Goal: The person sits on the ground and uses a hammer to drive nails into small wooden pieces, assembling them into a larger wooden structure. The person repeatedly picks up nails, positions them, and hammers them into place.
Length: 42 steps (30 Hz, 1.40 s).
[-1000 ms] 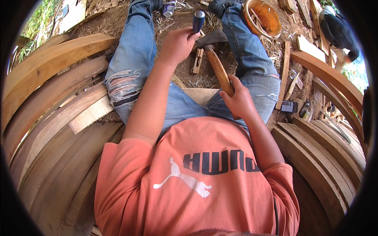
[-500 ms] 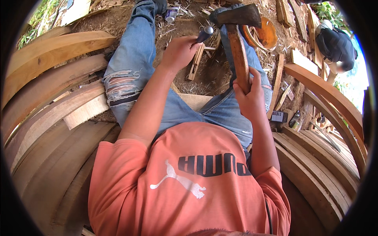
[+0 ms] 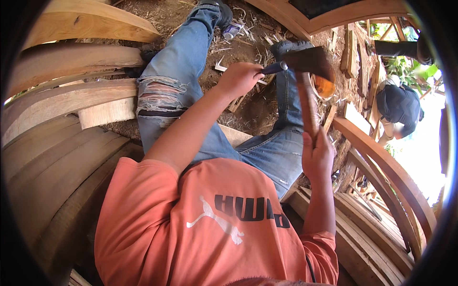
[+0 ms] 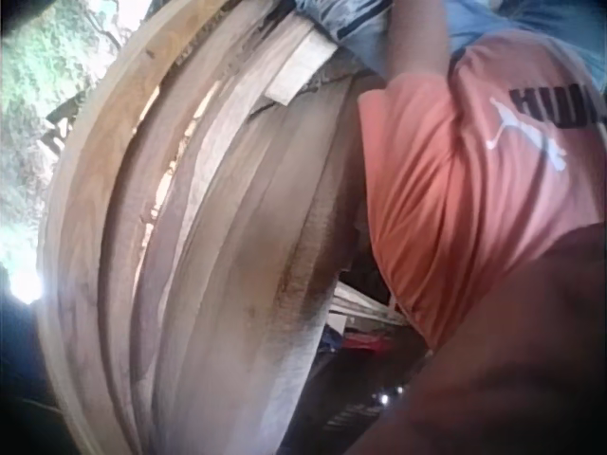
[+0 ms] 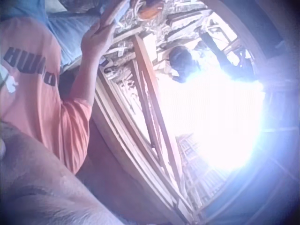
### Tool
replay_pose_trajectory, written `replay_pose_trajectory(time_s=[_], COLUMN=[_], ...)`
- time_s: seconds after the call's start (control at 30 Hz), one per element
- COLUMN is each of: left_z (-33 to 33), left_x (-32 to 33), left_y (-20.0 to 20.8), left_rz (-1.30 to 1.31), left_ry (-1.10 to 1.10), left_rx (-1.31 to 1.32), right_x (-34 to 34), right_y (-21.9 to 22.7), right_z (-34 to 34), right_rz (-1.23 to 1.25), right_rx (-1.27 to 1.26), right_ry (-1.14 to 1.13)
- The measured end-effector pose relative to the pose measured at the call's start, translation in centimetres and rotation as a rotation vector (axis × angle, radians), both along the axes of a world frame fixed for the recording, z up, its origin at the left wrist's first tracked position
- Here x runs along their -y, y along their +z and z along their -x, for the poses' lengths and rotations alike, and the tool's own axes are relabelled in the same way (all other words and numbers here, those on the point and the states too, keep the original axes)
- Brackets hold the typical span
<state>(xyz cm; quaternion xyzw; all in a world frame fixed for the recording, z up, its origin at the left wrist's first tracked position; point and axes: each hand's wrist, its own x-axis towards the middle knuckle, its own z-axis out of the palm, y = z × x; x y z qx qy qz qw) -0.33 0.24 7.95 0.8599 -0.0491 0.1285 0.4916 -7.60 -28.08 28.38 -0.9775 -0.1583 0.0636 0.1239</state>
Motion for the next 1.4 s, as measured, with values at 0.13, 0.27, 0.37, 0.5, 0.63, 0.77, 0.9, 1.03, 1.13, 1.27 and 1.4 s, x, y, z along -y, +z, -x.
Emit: replay_pose_trajectory(time_s=[0.13,0.27,0.37,0.5,0.63,0.77,0.9,1.03,1.13,1.27,1.4], left_z=[0.1,0.0,-0.2,-0.1,0.0,-0.1,-0.4,-1.6,-2.3,-5.0,-6.9], left_x=[-0.2,0.0,0.3,0.0,0.2,0.6,0.7,-0.3,-1.0,-0.8,-0.8], left_y=[-0.1,0.3,-0.6,-0.2,0.1,0.6,0.5,0.7,2.0,2.3,2.2], left_rz=[-0.003,0.046,-0.003,-0.031,-0.04,-0.067,-0.09,-0.248,-0.208,-0.399,-0.46], left_ry=[0.016,0.006,0.02,-0.009,-0.014,0.01,0.027,-0.055,-0.039,-0.1,-0.095], left_rx=[-0.019,-0.047,0.031,-0.037,-0.083,-0.096,-0.075,-0.17,-0.284,-0.364,-0.487], right_x=[-0.1,-0.5,0.1,-0.4,0.0,0.6,0.3,-0.4,0.6,1.7,2.7], right_y=[1.7,2.6,2.1,4.7,4.9,2.8,4.6,6.2,4.8,1.7,-0.6], right_z=[-0.5,-0.4,-1.2,-0.4,0.8,0.4,0.5,0.6,0.1,0.9,1.9], right_rz=[-0.124,-0.321,0.149,-0.118,-0.242,0.198,-0.009,-0.303,-0.306,-0.386,-0.452], right_rx=[0.025,-0.01,-0.13,-0.009,0.028,-0.081,0.093,-0.102,-0.052,-0.118,-0.196], right_ry=[-0.075,-0.185,-0.03,-0.147,-0.138,-0.003,-0.012,-0.271,-0.234,-0.278,-0.319])
